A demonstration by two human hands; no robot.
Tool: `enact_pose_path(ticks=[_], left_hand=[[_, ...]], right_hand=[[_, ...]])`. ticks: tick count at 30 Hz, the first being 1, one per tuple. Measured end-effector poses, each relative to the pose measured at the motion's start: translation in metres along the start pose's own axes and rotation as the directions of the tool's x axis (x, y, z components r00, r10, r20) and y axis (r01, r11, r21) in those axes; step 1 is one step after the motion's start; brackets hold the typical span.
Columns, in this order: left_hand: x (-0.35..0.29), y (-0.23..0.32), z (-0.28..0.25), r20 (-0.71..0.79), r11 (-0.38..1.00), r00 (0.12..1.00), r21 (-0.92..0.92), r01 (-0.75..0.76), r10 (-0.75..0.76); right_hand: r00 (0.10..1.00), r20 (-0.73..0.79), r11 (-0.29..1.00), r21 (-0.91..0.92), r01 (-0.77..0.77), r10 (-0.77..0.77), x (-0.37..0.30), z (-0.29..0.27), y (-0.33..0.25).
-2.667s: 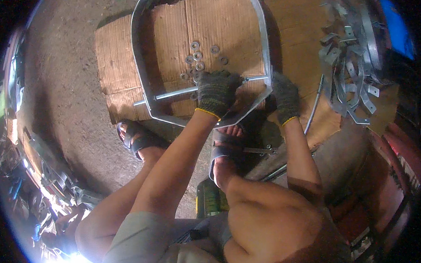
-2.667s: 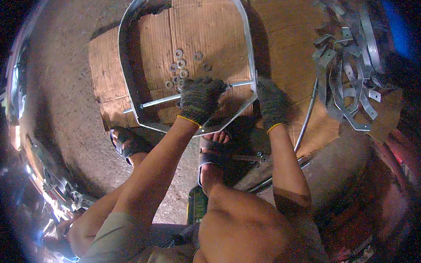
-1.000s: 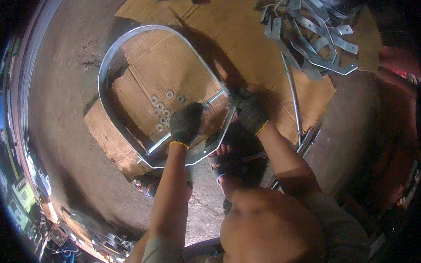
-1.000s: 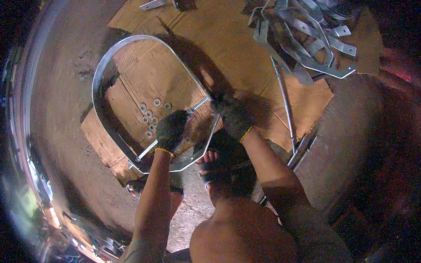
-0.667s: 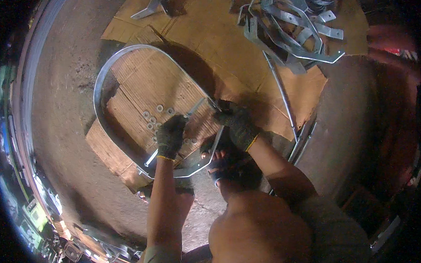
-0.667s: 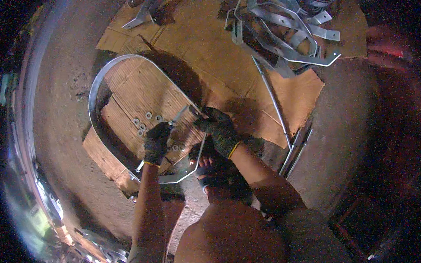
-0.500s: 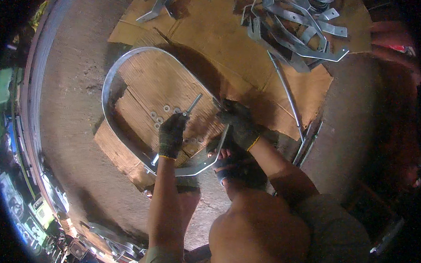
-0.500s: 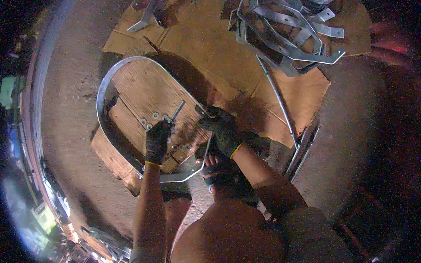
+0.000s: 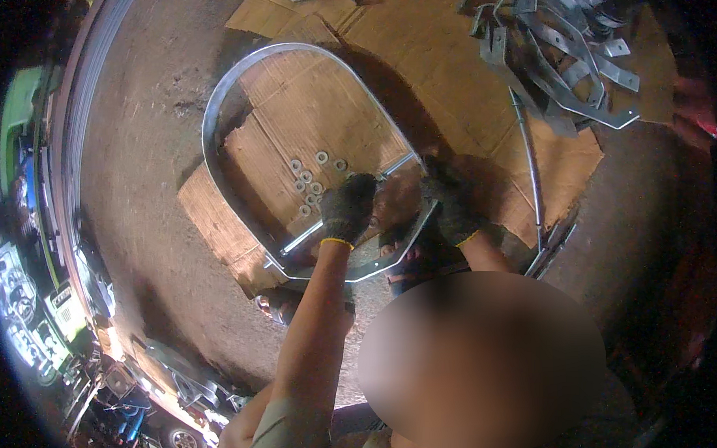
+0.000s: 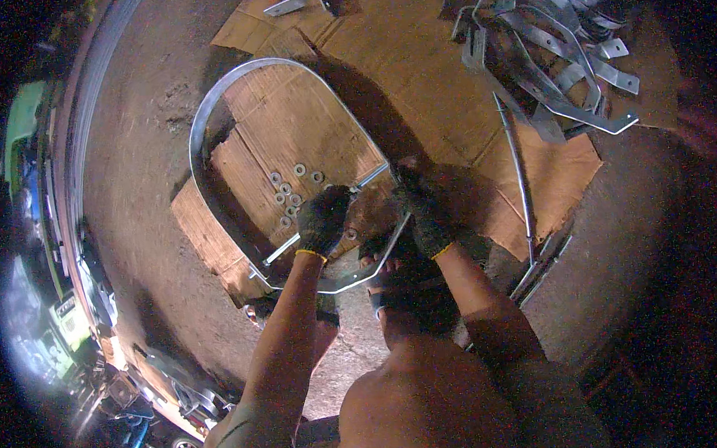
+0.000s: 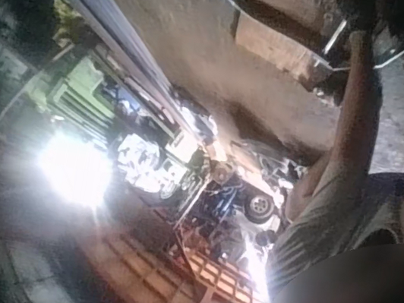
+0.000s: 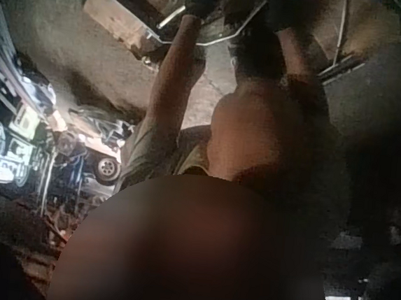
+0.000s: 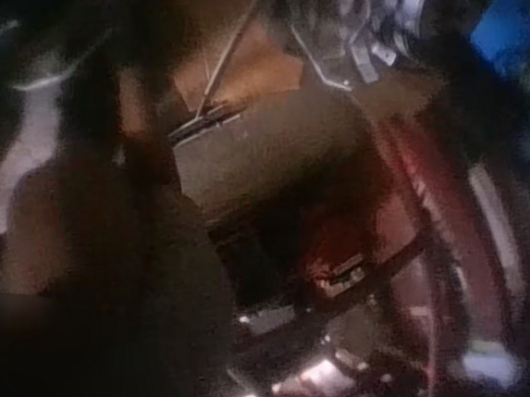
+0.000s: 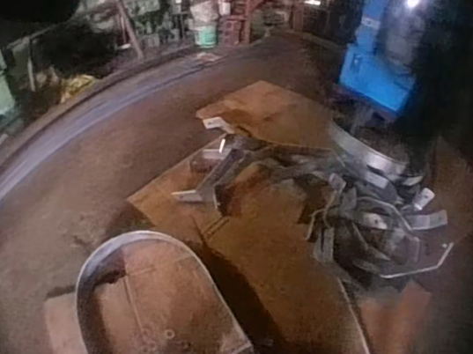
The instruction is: The person sits on the floor and assembles a metal frame by inserting bolts and tightening them with a wrench. They handle washers and nuts, placing them on the frame and securing the joints. The person occasionally adjusts the frame's position on a piece of cardboard.
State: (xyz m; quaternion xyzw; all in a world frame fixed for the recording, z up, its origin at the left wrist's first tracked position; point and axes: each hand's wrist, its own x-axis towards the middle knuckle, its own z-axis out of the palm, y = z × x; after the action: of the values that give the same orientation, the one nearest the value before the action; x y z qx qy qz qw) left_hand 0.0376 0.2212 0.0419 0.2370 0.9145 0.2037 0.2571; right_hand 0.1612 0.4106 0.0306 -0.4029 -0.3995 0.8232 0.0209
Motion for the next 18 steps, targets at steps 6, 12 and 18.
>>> enact_pose_path(ticks=[6, 12, 18], left_hand=[[0.002, 0.004, 0.006, -0.041, 0.996, 0.999, 0.092, -0.017, 0.021], [0.007, 0.012, 0.001, 0.021, 0.992, 0.995, 0.082, 0.097, -0.099], [0.006, 0.012, 0.000, 0.062, 0.999, 0.998, 0.037, 0.018, -0.020]], right_hand=[[1.000, 0.029, 0.999, -0.048, 0.000, 0.001, 0.005, -0.010, 0.004], [0.998, 0.051, 0.999, -0.003, 0.032, -0.032, -0.001, 0.008, -0.014], [0.998, 0.053, 1.000, 0.010, -0.014, 0.014, 0.003, 0.005, -0.017]])
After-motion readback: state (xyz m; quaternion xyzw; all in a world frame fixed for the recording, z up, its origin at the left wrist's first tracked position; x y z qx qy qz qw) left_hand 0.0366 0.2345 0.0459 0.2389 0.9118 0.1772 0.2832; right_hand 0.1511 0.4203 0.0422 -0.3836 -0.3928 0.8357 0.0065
